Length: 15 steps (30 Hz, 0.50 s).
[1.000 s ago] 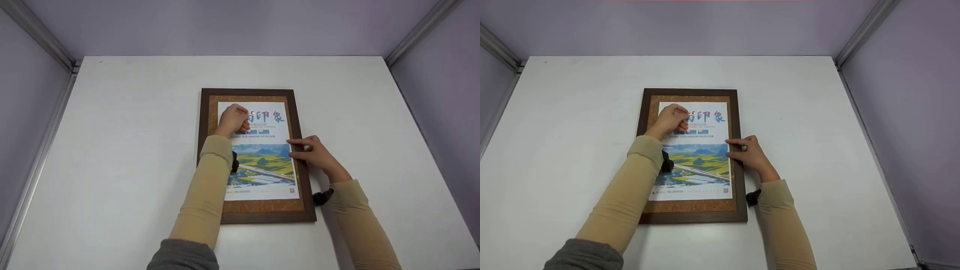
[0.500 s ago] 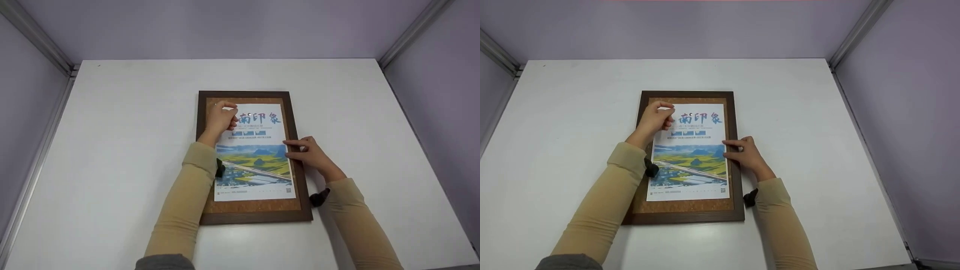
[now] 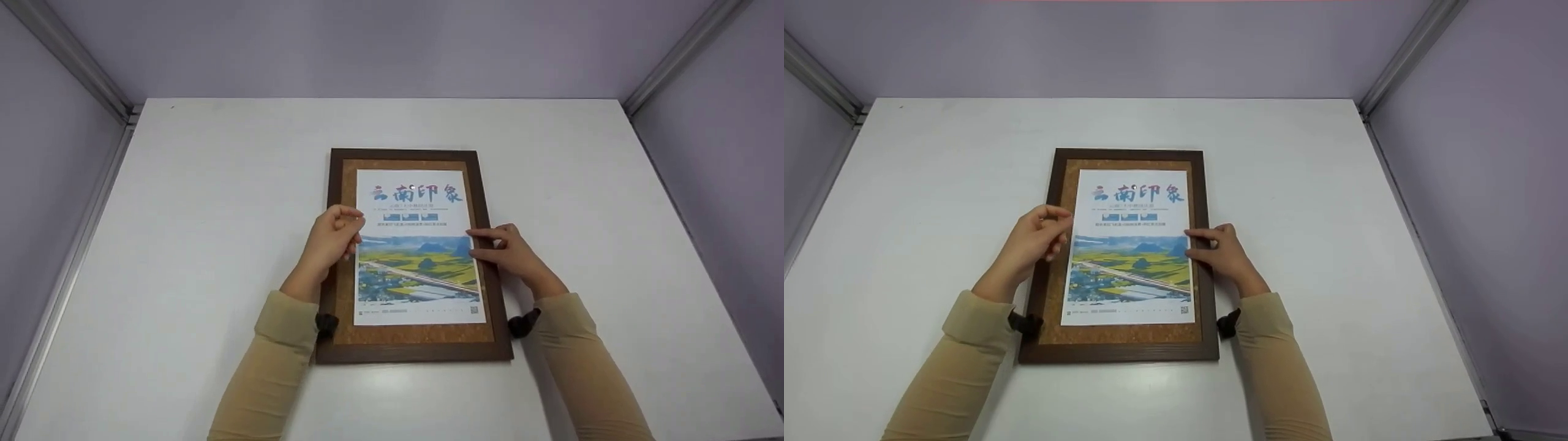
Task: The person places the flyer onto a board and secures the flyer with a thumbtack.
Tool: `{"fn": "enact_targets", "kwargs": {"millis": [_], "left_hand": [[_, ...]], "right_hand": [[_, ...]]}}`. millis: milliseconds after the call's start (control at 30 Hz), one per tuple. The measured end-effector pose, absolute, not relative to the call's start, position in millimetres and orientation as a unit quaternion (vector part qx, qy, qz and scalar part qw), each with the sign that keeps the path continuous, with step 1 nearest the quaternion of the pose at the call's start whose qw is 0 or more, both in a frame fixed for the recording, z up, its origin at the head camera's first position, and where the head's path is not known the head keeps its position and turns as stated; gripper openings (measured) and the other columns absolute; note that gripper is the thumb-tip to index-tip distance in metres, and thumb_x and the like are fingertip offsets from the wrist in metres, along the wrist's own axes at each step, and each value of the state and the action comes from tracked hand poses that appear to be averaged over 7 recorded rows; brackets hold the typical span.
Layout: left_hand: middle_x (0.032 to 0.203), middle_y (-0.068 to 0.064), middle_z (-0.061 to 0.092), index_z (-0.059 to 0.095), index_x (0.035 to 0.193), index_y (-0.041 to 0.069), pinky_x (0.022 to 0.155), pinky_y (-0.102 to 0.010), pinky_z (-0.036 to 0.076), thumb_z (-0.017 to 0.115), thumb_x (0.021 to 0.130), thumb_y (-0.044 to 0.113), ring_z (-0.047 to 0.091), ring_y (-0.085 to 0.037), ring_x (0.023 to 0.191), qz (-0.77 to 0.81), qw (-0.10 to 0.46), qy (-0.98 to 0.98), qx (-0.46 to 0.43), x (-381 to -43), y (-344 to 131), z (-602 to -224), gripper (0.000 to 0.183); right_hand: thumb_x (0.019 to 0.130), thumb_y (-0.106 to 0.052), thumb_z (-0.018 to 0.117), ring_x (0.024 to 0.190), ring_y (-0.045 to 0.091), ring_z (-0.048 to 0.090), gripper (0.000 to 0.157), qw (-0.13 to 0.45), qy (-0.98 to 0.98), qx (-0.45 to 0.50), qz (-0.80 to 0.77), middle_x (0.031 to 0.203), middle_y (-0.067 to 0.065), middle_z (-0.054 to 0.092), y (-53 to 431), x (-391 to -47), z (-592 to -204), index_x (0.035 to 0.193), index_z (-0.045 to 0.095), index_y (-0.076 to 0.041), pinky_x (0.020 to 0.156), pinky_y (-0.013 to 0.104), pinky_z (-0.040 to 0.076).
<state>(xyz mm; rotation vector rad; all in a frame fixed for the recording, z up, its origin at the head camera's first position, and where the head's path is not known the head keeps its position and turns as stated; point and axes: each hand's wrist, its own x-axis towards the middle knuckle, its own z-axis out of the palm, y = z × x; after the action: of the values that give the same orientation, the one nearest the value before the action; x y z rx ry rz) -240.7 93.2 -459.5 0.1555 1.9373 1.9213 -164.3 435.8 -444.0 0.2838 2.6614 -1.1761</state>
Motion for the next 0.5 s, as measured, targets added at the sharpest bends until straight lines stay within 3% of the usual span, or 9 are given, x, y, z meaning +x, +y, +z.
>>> {"fn": "enact_targets", "kwargs": {"millis": [367, 500], "left_hand": [[0.072, 0.0, 0.059, 0.058, 0.122, 0.006, 0.047, -0.02, 0.042, 0.058, 0.101, 0.024, 0.048, -0.008, 0.052, 0.696, 0.195, 0.687, 0.07, -220, 80, -468, 0.028], [0.076, -0.009, 0.062, 0.06, 0.119, 0.009, 0.047, -0.021, 0.043, 0.058, 0.101, 0.026, 0.05, -0.012, 0.053, 0.687, 0.164, 0.704, 0.074, -219, 73, -461, 0.025]], "right_hand": [[0.09, -0.031, 0.074, 0.094, 0.023, 0.037, 0.053, 0.082, 0.912, 0.092, -0.391, 0.122, 0.016, 0.039, 442, -164, -445, 0.138, 0.06, -0.014, 0.077, 0.034, 0.036], [0.092, -0.036, 0.072, 0.103, 0.025, 0.047, 0.055, 0.086, 0.907, 0.108, -0.399, 0.13, 0.017, 0.045, 446, -162, -442, 0.141, 0.057, -0.015, 0.078, 0.032, 0.042]]}}
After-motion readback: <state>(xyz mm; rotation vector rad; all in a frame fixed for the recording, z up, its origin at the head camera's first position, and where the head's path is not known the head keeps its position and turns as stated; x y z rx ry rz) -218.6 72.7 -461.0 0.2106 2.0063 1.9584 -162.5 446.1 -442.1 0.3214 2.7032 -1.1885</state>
